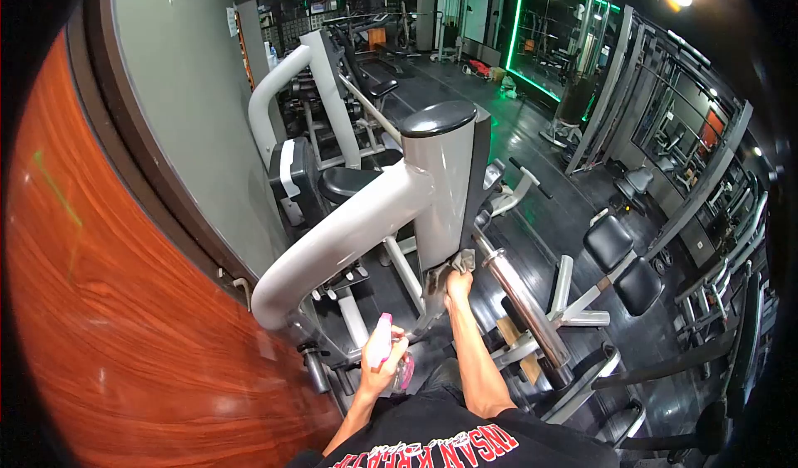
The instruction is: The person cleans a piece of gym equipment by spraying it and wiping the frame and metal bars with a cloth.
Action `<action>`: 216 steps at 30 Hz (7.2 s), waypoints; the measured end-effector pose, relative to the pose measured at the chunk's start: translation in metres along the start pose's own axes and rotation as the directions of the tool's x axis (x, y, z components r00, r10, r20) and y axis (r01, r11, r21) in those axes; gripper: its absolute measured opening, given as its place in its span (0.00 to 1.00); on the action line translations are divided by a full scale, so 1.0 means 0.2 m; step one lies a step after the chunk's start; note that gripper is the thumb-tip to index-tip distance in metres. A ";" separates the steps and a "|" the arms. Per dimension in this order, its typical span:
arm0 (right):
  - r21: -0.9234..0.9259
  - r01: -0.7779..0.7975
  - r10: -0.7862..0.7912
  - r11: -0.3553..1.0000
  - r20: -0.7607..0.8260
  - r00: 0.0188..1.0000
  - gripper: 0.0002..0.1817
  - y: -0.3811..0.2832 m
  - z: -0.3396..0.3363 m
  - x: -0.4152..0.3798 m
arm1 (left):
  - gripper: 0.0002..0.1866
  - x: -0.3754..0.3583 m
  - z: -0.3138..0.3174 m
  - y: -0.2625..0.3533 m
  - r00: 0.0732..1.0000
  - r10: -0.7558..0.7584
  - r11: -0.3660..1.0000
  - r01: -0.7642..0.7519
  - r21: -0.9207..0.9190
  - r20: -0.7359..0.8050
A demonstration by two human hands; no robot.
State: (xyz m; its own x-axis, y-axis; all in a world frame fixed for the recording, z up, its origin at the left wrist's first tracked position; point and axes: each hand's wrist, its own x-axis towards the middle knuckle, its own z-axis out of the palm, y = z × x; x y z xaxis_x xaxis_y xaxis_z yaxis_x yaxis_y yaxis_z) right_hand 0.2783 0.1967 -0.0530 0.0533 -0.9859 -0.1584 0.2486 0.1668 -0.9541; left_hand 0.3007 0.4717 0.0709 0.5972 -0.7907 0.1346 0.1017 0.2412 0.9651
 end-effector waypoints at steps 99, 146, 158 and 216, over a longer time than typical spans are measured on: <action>-0.529 0.753 -0.810 0.392 0.189 0.555 0.28 -0.51 0.11 -0.19 | 0.10 -0.02 0.02 0.01 0.999 -0.004 1.000 0.004 0.004 -0.042; 0.032 -0.377 0.376 0.926 -0.190 0.907 0.23 0.84 -0.31 0.39 | 0.11 -0.09 -0.06 -0.11 0.994 -0.103 0.987 0.099 0.123 0.023; -0.084 0.003 0.024 0.996 0.323 0.946 0.21 0.15 -0.28 -0.15 | 0.11 -0.02 0.04 -0.12 0.991 -0.108 0.988 0.098 0.119 0.078; 0.220 -0.127 0.023 0.967 0.423 0.906 0.20 -0.02 -0.50 -0.26 | 0.10 -0.35 0.33 -0.45 0.988 -0.069 0.931 0.115 0.346 -0.141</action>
State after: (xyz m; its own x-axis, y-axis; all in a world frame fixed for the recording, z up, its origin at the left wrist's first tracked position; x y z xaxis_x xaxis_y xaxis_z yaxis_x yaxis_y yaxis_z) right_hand 0.1784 0.2452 -0.0664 0.4633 -0.8843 -0.0575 0.4466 0.2891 -0.8467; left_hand 0.1968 0.4687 -0.0108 0.6950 -0.7182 0.0344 -0.1123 -0.0612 0.9918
